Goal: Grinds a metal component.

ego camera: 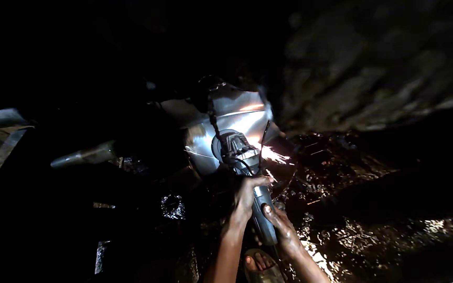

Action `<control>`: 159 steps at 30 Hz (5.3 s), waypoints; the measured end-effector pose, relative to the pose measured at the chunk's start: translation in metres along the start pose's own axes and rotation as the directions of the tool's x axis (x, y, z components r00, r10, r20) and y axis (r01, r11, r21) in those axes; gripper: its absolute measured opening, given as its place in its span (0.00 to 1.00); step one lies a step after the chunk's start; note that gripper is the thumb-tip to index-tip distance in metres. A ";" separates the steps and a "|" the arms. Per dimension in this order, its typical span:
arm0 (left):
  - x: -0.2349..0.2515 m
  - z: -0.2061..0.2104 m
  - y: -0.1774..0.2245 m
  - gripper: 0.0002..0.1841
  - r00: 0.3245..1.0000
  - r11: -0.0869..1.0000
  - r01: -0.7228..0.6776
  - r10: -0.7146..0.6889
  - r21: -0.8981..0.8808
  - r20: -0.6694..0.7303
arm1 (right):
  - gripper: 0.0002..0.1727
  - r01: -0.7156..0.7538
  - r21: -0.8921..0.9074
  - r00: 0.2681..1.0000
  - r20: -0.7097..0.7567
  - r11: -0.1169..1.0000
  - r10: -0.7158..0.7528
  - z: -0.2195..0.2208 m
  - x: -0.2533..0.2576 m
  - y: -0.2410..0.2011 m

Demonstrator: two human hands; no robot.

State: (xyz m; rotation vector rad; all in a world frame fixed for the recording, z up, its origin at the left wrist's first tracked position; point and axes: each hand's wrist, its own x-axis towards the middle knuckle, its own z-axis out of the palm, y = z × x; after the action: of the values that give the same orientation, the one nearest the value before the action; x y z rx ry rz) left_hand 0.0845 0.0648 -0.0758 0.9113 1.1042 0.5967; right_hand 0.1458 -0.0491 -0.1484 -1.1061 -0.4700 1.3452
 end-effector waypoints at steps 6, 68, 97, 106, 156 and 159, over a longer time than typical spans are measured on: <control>-0.002 0.003 0.003 0.16 1.000 1.000 -0.004 0.004 0.010 0.008 | 0.44 -0.008 0.015 1.000 0.007 1.000 0.008 -0.002 0.001 -0.002; 0.004 0.013 0.009 0.18 0.999 0.991 0.021 -0.027 0.131 0.041 | 0.40 -0.034 0.085 0.999 0.006 0.996 0.033 -0.008 0.007 -0.006; -0.001 0.019 0.017 0.23 0.998 0.980 0.052 -0.055 0.194 0.015 | 0.40 -0.040 0.120 0.999 0.028 0.992 0.037 -0.012 0.009 -0.009; 0.001 0.021 0.017 0.22 0.998 0.981 0.061 -0.066 0.186 0.023 | 0.40 -0.053 0.109 0.999 0.006 0.993 0.052 -0.013 0.009 -0.010; 0.018 0.041 0.019 0.26 0.999 0.987 -0.019 0.026 0.161 -0.040 | 0.38 -0.046 0.134 0.999 0.001 0.990 0.047 -0.023 0.015 -0.021; 0.019 0.041 0.018 0.23 0.999 0.986 -0.019 0.023 0.168 -0.025 | 0.38 -0.044 0.144 0.999 0.004 0.989 0.043 -0.023 0.016 -0.021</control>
State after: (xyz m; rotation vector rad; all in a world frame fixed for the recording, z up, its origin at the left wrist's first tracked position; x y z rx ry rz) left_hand 0.1302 0.0766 -0.0628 1.0637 1.1837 0.5402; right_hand 0.1790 -0.0396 -0.1465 -1.0016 -0.3449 1.3953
